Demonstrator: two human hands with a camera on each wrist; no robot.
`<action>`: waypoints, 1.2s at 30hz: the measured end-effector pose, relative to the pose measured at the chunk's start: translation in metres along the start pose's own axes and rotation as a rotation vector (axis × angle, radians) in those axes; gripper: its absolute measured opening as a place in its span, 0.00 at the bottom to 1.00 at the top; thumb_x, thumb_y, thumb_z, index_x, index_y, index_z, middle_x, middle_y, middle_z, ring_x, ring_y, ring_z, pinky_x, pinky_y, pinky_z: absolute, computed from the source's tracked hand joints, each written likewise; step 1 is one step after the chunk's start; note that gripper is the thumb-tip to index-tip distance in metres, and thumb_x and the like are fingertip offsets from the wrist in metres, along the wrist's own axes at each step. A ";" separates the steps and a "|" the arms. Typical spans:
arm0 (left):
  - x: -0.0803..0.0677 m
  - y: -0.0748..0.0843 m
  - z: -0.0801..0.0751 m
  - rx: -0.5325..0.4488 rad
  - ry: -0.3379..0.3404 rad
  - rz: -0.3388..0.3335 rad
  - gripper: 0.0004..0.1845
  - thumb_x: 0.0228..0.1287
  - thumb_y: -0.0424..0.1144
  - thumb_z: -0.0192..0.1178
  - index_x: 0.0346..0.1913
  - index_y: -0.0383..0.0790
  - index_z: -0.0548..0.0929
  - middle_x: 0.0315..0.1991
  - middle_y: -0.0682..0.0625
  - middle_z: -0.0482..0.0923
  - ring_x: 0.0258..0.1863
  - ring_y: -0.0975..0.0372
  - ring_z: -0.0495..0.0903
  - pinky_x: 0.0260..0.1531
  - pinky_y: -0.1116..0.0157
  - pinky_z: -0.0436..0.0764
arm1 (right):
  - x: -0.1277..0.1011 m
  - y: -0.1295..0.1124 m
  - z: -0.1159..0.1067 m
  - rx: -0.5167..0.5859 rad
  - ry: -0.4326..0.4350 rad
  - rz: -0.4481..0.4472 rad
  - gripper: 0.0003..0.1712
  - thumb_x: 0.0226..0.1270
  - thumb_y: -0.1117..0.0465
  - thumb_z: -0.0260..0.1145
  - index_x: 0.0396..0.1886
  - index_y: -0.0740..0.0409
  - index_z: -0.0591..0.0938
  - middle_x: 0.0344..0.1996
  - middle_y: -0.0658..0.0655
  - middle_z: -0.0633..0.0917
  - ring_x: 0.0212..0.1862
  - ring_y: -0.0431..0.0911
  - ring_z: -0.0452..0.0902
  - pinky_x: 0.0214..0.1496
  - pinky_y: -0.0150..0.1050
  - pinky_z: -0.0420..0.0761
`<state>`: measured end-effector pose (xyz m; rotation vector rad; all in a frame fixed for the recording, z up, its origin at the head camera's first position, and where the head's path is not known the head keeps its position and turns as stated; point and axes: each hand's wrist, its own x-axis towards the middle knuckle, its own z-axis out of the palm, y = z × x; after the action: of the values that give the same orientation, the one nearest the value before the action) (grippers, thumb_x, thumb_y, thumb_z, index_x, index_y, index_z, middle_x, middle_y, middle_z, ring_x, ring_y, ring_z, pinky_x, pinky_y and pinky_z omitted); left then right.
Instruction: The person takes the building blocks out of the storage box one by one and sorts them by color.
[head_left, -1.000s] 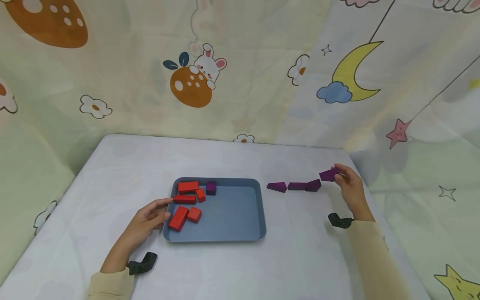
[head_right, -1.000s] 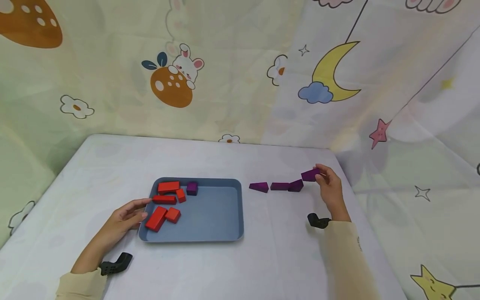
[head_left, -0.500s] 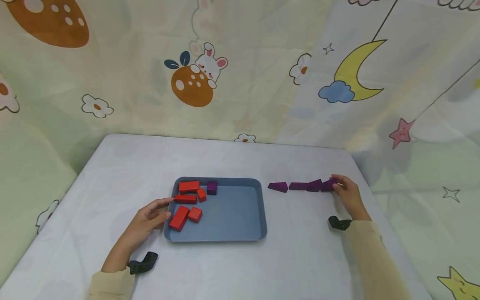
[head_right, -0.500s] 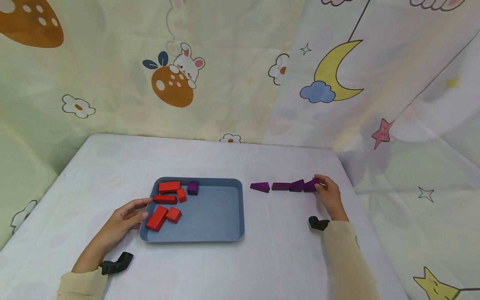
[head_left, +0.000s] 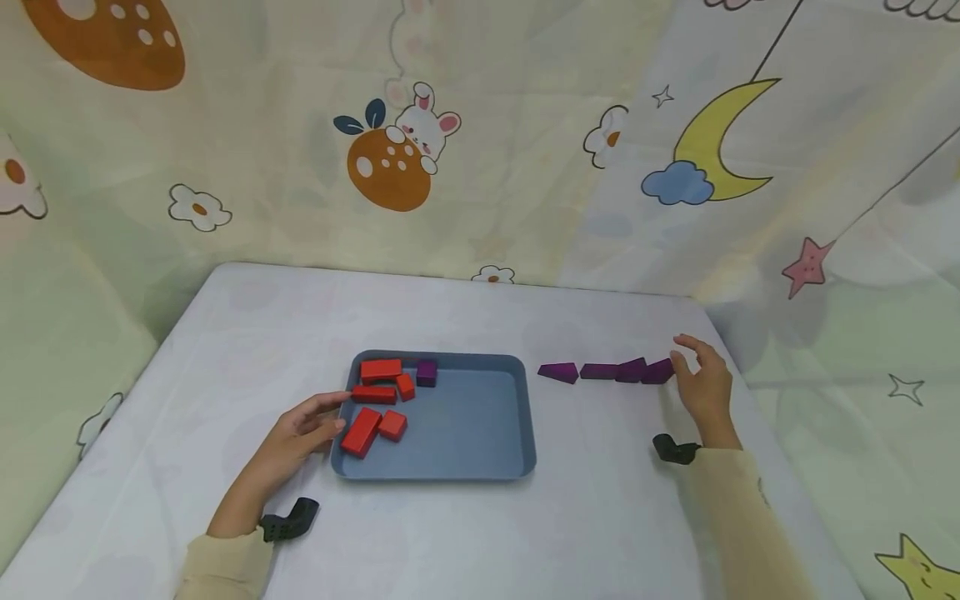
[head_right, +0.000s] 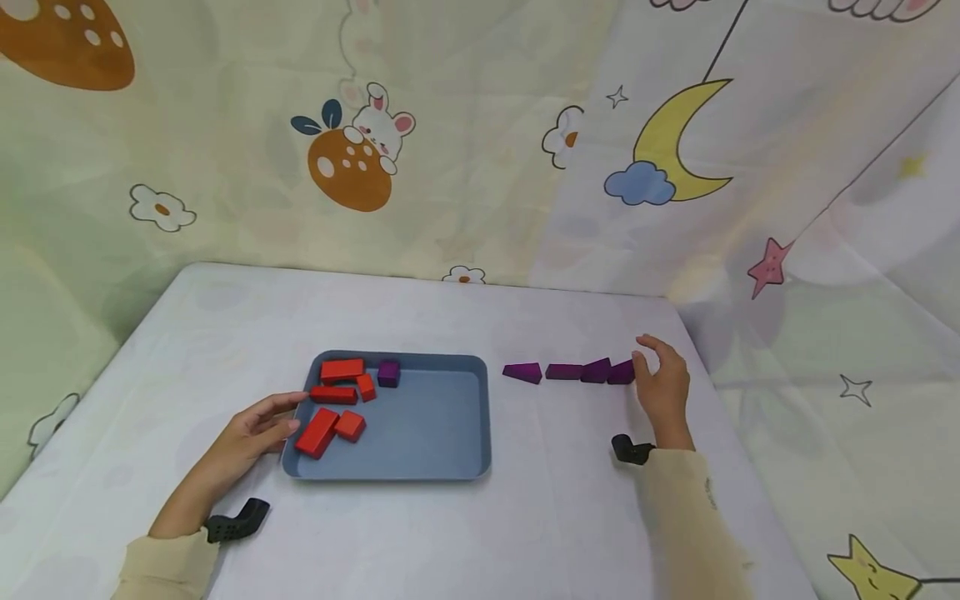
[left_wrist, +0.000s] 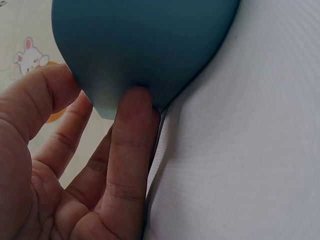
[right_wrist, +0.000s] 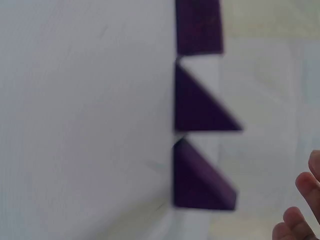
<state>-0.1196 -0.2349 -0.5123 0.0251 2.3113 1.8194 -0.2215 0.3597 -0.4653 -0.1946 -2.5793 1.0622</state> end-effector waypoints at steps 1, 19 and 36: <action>0.000 0.000 0.000 -0.004 -0.003 0.005 0.29 0.80 0.40 0.64 0.77 0.33 0.73 0.73 0.30 0.73 0.52 0.71 0.84 0.48 0.66 0.87 | -0.002 -0.008 0.000 0.004 0.004 -0.010 0.20 0.81 0.69 0.63 0.67 0.70 0.80 0.72 0.71 0.77 0.78 0.66 0.67 0.78 0.58 0.68; 0.004 0.000 -0.002 0.000 -0.007 0.003 0.29 0.80 0.40 0.64 0.78 0.35 0.73 0.75 0.32 0.72 0.62 0.50 0.82 0.49 0.66 0.86 | -0.023 -0.107 0.060 0.260 -0.306 -0.202 0.25 0.76 0.72 0.70 0.68 0.73 0.77 0.66 0.72 0.81 0.69 0.66 0.76 0.72 0.48 0.76; 0.003 -0.003 -0.005 -0.027 -0.017 0.018 0.28 0.80 0.38 0.63 0.77 0.34 0.74 0.75 0.31 0.71 0.59 0.54 0.83 0.49 0.65 0.86 | -0.046 -0.172 0.150 0.372 -0.541 -0.228 0.23 0.71 0.71 0.75 0.63 0.70 0.83 0.60 0.69 0.86 0.63 0.62 0.83 0.68 0.52 0.81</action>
<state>-0.1231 -0.2402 -0.5146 0.0578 2.2825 1.8514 -0.2325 0.1272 -0.4550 0.5351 -2.6799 1.6488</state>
